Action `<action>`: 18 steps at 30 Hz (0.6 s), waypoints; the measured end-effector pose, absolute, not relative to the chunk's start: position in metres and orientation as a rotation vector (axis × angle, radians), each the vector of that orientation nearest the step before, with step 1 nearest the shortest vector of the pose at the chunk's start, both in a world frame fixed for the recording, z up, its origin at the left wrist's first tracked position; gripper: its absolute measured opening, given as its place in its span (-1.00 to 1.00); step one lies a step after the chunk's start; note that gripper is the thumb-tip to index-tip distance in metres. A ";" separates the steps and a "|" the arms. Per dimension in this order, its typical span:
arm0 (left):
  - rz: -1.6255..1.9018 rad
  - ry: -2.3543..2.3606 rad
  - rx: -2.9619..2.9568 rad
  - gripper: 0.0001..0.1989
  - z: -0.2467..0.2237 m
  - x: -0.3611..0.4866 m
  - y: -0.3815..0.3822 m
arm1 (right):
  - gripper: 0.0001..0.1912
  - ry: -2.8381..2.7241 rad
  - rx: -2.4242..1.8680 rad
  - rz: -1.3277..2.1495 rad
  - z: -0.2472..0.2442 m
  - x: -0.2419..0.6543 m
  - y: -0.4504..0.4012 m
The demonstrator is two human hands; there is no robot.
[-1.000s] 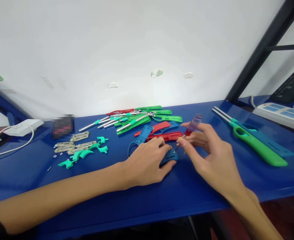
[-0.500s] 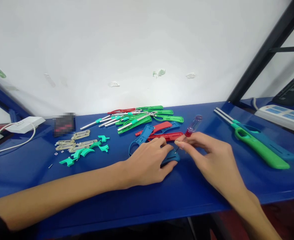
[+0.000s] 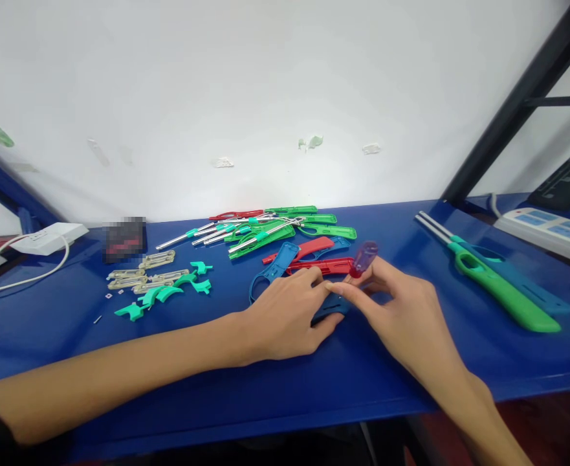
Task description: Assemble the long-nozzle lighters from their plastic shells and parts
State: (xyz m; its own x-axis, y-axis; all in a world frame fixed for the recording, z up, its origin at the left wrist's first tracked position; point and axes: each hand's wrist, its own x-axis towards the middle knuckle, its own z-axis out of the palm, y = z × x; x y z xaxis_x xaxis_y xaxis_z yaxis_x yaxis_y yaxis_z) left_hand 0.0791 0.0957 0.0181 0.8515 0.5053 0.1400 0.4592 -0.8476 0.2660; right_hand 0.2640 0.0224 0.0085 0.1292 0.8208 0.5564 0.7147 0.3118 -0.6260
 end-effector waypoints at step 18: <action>0.562 0.403 2.462 -0.88 0.012 0.076 0.114 | -0.78 -1.601 -1.428 0.147 0.001 0.271 0.026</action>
State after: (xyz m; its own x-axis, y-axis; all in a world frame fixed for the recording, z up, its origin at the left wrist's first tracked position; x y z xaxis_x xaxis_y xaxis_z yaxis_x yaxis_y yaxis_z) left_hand 0.0764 0.1144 0.0122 0.8657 0.3999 0.3010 0.1573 -0.7883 0.5949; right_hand 0.2709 0.0259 0.0013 0.1348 0.8224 0.5527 0.7079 0.3104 -0.6345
